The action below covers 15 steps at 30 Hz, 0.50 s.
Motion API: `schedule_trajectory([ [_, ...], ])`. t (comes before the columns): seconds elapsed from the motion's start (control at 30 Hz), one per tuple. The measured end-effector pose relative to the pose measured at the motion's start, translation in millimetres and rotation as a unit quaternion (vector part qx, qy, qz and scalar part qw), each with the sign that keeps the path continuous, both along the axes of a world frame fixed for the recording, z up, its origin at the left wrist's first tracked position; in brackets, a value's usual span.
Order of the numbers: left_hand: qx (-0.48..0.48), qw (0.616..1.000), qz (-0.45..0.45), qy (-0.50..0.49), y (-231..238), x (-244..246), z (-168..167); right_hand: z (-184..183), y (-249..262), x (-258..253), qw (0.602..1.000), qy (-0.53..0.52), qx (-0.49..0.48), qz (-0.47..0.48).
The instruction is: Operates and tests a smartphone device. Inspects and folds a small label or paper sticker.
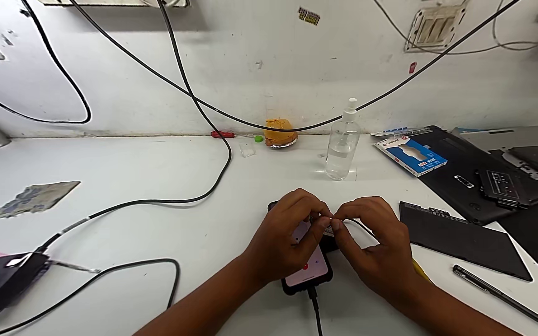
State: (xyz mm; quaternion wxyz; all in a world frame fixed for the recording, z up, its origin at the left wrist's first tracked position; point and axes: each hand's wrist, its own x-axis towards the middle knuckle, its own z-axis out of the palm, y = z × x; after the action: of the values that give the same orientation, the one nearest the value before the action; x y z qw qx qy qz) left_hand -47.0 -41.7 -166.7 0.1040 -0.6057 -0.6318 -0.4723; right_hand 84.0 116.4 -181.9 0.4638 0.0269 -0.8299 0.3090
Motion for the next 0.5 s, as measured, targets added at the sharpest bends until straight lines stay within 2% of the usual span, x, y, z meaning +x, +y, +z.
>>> schedule_trajectory([
  [0.5, -0.003, 1.0, 0.011, 0.02, -1.6, -3.1, 3.4, -1.0, -1.5, 0.0, 0.999, -0.017, -0.024, 0.014],
])
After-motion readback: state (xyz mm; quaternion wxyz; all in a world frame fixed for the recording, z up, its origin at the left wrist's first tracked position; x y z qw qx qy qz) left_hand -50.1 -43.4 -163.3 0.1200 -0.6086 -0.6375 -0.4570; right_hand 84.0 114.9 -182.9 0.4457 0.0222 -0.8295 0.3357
